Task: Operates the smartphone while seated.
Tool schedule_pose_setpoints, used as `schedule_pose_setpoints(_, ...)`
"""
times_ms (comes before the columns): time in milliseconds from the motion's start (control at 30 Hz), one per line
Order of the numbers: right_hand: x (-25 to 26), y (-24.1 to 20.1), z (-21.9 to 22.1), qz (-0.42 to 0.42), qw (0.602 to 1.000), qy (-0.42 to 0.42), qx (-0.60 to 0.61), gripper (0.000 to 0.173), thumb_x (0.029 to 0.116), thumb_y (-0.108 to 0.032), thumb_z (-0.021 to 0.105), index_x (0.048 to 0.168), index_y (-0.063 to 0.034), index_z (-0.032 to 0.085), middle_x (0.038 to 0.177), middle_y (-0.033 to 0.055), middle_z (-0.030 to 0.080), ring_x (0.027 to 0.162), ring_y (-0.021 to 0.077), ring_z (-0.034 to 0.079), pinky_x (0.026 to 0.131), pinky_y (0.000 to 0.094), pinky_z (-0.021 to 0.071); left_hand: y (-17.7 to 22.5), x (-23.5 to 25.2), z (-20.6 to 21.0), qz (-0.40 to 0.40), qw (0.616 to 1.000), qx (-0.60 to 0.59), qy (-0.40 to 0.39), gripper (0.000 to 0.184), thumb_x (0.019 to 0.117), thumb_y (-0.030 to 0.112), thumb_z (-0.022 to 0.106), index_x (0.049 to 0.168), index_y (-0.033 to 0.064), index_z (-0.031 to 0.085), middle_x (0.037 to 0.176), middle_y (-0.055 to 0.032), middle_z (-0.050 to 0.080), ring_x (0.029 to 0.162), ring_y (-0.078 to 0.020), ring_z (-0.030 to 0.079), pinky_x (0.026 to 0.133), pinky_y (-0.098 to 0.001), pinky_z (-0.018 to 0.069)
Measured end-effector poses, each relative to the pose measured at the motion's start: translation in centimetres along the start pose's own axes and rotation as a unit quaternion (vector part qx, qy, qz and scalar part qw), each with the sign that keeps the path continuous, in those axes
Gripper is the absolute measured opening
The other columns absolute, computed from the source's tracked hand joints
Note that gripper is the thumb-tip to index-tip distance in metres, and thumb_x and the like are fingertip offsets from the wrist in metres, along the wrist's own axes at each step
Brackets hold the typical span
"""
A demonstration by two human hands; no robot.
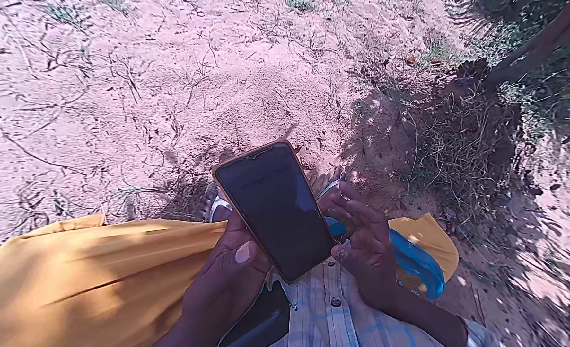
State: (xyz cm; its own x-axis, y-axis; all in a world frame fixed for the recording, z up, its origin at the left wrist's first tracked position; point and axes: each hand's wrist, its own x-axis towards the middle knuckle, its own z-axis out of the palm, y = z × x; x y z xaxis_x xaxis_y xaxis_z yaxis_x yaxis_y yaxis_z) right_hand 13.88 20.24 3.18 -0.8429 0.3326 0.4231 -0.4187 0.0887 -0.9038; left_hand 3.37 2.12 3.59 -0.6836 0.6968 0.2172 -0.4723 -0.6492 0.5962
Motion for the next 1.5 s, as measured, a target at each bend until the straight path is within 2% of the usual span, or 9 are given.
schedule_pose_setpoints(100, 0.28, 0.08, -0.17, -0.010, 0.997, 0.016, 0.071, 0.026, 0.0980, -0.012, 0.067, 0.122, -0.0240, 0.066, 0.156, 0.0047, 0.049, 0.142, 0.0212, 0.051, 0.115, 0.0399, 0.0468, -0.06, 0.00, -0.12, 0.003, 1.000, 0.001, -0.006, 0.055, 0.0981, 0.025, 0.065, 0.148, 0.0196, 0.043, 0.140, -0.0048, 0.061, 0.129, -0.0204, 0.059, 0.108, -0.0388, 0.0500)
schedule_pose_setpoints(200, 0.53, -0.20, -0.51, -0.014, 0.993, 0.009, 0.113, 0.016, 0.0987, -0.014, 0.067, 0.110, -0.0236, 0.071, 0.157, 0.0016, 0.048, 0.146, 0.0197, 0.046, 0.118, 0.0414, 0.0426, -0.07, -0.02, -0.35, -0.003, 1.000, 0.005, -0.011, 0.055, 0.0986, 0.026, 0.064, 0.149, 0.0215, 0.041, 0.141, -0.0045, 0.060, 0.130, -0.0207, 0.059, 0.109, -0.0394, 0.0496)
schedule_pose_setpoints(333, 0.76, -0.13, -0.87, -0.039, 0.992, 0.000, 0.123, 0.011, 0.0988, -0.015, 0.068, 0.106, -0.0225, 0.072, 0.155, 0.0014, 0.051, 0.146, 0.0198, 0.046, 0.119, 0.0426, 0.0420, -0.13, -0.04, -0.50, -0.007, 1.000, 0.011, -0.010, 0.054, 0.0989, 0.027, 0.064, 0.148, 0.0233, 0.043, 0.141, -0.0040, 0.060, 0.129, -0.0204, 0.059, 0.108, -0.0385, 0.0502)
schedule_pose_setpoints(533, 0.73, -0.26, -0.93, -0.028, 0.991, -0.002, 0.128, 0.016, 0.0973, -0.015, 0.070, 0.110, -0.0236, 0.073, 0.154, 0.0016, 0.052, 0.145, 0.0199, 0.047, 0.118, 0.0415, 0.0432, -0.31, -0.12, -0.67, -0.006, 1.000, 0.009, -0.018, 0.052, 0.1003, 0.027, 0.062, 0.149, 0.0226, 0.043, 0.139, -0.0035, 0.061, 0.128, -0.0185, 0.060, 0.108, -0.0373, 0.0499)
schedule_pose_setpoints(733, 0.70, -0.35, -0.80, -0.024, 0.991, -0.003, 0.128, 0.011, 0.0962, -0.014, 0.071, 0.104, -0.0227, 0.072, 0.154, 0.0015, 0.051, 0.145, 0.0209, 0.047, 0.117, 0.0417, 0.0448, -0.25, -0.21, -0.82, -0.005, 1.000, 0.008, -0.026, 0.053, 0.1012, 0.026, 0.060, 0.151, 0.0251, 0.042, 0.140, -0.0017, 0.060, 0.128, -0.0167, 0.059, 0.108, -0.0354, 0.0498)
schedule_pose_setpoints(1167, 0.66, -0.32, -0.91, -0.030, 0.990, -0.016, 0.139, 0.015, 0.0983, -0.013, 0.068, 0.110, -0.0225, 0.072, 0.153, 0.0021, 0.052, 0.143, 0.0197, 0.049, 0.116, 0.0389, 0.0449, -0.26, -0.32, -0.62, -0.001, 1.000, -0.008, -0.018, 0.050, 0.0997, 0.026, 0.063, 0.146, 0.0221, 0.047, 0.138, -0.0035, 0.062, 0.126, -0.0177, 0.061, 0.107, -0.0346, 0.0507)
schedule_pose_setpoints(1367, 0.68, -0.41, -0.77, -0.023, 0.989, -0.001, 0.146, 0.012, 0.0966, -0.012, 0.070, 0.104, -0.0218, 0.071, 0.151, 0.0021, 0.054, 0.141, 0.0182, 0.051, 0.114, 0.0368, 0.0467, -0.17, -0.38, -0.74, -0.008, 1.000, 0.003, -0.007, 0.051, 0.0986, 0.028, 0.064, 0.146, 0.0230, 0.046, 0.138, -0.0037, 0.062, 0.126, -0.0185, 0.061, 0.107, -0.0358, 0.0511)
schedule_pose_setpoints(1500, 0.71, -0.35, -0.82, -0.027, 0.989, -0.002, 0.146, 0.012, 0.0970, -0.012, 0.070, 0.105, -0.0213, 0.072, 0.151, 0.0025, 0.055, 0.141, 0.0191, 0.052, 0.114, 0.0377, 0.0472, -0.19, -0.34, -0.68, -0.009, 1.000, 0.014, -0.007, 0.052, 0.0988, 0.030, 0.064, 0.147, 0.0240, 0.045, 0.138, -0.0036, 0.062, 0.126, -0.0185, 0.061, 0.106, -0.0360, 0.0518)
